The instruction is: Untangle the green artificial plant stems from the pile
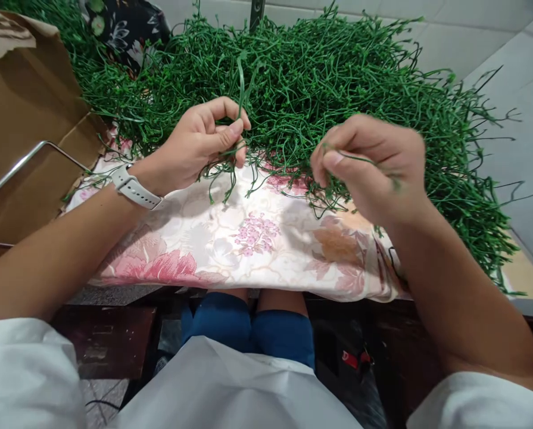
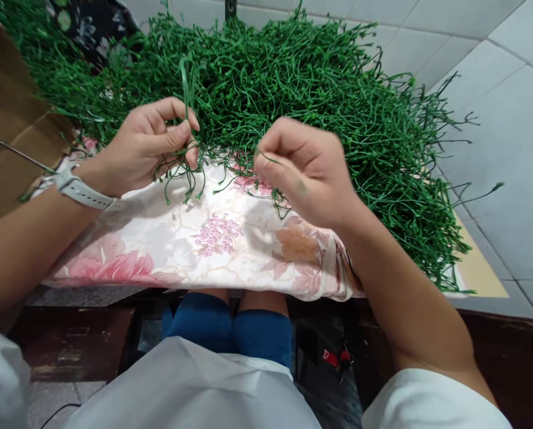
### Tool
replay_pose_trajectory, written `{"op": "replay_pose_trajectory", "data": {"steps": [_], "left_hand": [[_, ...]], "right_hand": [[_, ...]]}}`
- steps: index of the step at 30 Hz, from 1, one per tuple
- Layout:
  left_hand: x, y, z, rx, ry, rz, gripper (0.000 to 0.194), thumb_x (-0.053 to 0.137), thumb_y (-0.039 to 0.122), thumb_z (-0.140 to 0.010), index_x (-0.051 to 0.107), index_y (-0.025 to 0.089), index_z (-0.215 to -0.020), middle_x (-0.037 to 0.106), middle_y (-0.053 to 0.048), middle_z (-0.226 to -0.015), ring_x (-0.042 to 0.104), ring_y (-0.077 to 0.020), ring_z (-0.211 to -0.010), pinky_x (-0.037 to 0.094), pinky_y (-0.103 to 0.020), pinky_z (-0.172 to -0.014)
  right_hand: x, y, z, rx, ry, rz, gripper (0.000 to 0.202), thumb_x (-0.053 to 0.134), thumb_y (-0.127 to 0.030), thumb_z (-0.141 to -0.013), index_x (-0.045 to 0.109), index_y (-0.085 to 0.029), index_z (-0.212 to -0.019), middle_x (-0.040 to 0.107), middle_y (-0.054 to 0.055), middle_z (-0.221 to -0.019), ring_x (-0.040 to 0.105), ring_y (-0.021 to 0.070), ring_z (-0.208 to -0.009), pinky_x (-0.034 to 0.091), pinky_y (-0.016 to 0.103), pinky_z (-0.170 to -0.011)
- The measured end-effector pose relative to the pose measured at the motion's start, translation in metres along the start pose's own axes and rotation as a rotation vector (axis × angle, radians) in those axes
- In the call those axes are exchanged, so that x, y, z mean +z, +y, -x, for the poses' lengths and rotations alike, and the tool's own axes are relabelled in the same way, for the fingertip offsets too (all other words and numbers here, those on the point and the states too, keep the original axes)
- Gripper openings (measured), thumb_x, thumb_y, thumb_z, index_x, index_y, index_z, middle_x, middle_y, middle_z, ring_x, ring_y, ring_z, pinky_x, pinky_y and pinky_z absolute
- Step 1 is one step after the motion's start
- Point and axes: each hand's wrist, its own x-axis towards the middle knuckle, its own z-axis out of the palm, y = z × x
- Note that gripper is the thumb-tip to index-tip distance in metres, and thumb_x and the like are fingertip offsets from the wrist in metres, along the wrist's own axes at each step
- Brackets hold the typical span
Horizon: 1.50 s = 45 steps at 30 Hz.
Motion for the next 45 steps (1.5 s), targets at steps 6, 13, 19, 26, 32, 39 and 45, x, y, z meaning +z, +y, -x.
{"op": "replay_pose_trajectory", "data": {"steps": [6, 13, 19, 26, 32, 39, 45], "left_hand": [[0.011, -0.008, 0.006, -0.027, -0.041, -0.061, 0.032, 0.085, 0.04, -0.087, 0.063, 0.018, -0.093, 0.066, 0.004, -0.075, 0.076, -0.0094, -0.071, 0.058, -0.022, -0.064], [0.011, -0.006, 0.009, -0.023, -0.084, -0.065, 0.033, 0.089, 0.039, -0.083, 0.065, 0.019, -0.093, 0.072, 0.003, -0.072, 0.078, -0.0145, -0.072, 0.063, -0.026, -0.066], [0.011, -0.007, 0.009, -0.03, -0.113, -0.042, 0.029, 0.088, 0.023, -0.08, 0.071, 0.018, -0.102, 0.08, 0.001, -0.083, 0.081, -0.0172, -0.081, 0.065, -0.029, -0.075], [0.013, -0.008, 0.011, -0.027, -0.135, -0.038, 0.033, 0.09, 0.032, -0.081, 0.074, 0.017, -0.105, 0.083, -0.003, -0.091, 0.082, -0.0197, -0.088, 0.067, -0.029, -0.079], [0.015, -0.008, 0.013, -0.028, -0.171, -0.027, 0.037, 0.091, 0.038, -0.08, 0.074, 0.017, -0.104, 0.083, -0.003, -0.091, 0.083, -0.0207, -0.09, 0.068, -0.029, -0.079], [0.017, -0.008, 0.015, -0.032, -0.25, 0.005, 0.031, 0.09, 0.036, -0.082, 0.073, 0.019, -0.101, 0.081, -0.002, -0.09, 0.081, -0.0172, -0.089, 0.067, -0.026, -0.077], [0.019, -0.008, 0.015, 0.046, -0.206, -0.06, 0.033, 0.093, 0.04, -0.078, 0.074, 0.019, -0.095, 0.077, -0.001, -0.094, 0.076, -0.0122, -0.084, 0.065, -0.022, -0.076]], "right_hand": [[-0.041, 0.032, -0.024, -0.135, 0.565, 0.184, 0.021, 0.071, -0.029, -0.081, 0.054, -0.025, -0.069, 0.041, -0.007, -0.048, 0.033, 0.0107, -0.035, 0.018, 0.029, -0.04], [-0.097, 0.05, -0.015, 0.077, 0.527, 0.6, 0.024, 0.076, -0.035, -0.091, 0.061, -0.037, -0.072, 0.052, -0.001, -0.06, 0.043, 0.0199, -0.057, 0.038, 0.039, -0.061], [-0.055, 0.036, -0.018, -0.152, 0.605, 0.603, 0.011, 0.065, -0.012, -0.079, 0.063, -0.022, -0.08, 0.037, -0.005, -0.059, 0.031, 0.0115, -0.051, 0.02, 0.03, -0.056], [-0.001, 0.013, -0.001, -0.168, 0.115, 0.479, 0.017, 0.056, -0.008, -0.087, 0.066, -0.021, -0.08, 0.058, -0.001, -0.067, 0.046, 0.0113, -0.055, 0.036, 0.029, -0.056], [0.019, 0.001, 0.006, -0.173, -0.088, 0.393, 0.016, 0.059, -0.018, -0.099, 0.071, -0.02, -0.088, 0.061, 0.001, -0.072, 0.05, 0.0112, -0.06, 0.041, 0.029, -0.059], [0.022, 0.006, 0.011, -0.078, -0.042, 0.176, 0.014, 0.064, -0.026, -0.102, 0.072, -0.02, -0.092, 0.061, 0.0, -0.073, 0.048, 0.0093, -0.059, 0.037, 0.027, -0.054], [0.023, 0.01, 0.013, 0.024, -0.096, 0.118, 0.022, 0.075, -0.04, -0.099, 0.067, -0.022, -0.109, 0.057, -0.002, -0.073, 0.049, 0.0098, -0.061, 0.038, 0.025, -0.052]]}}
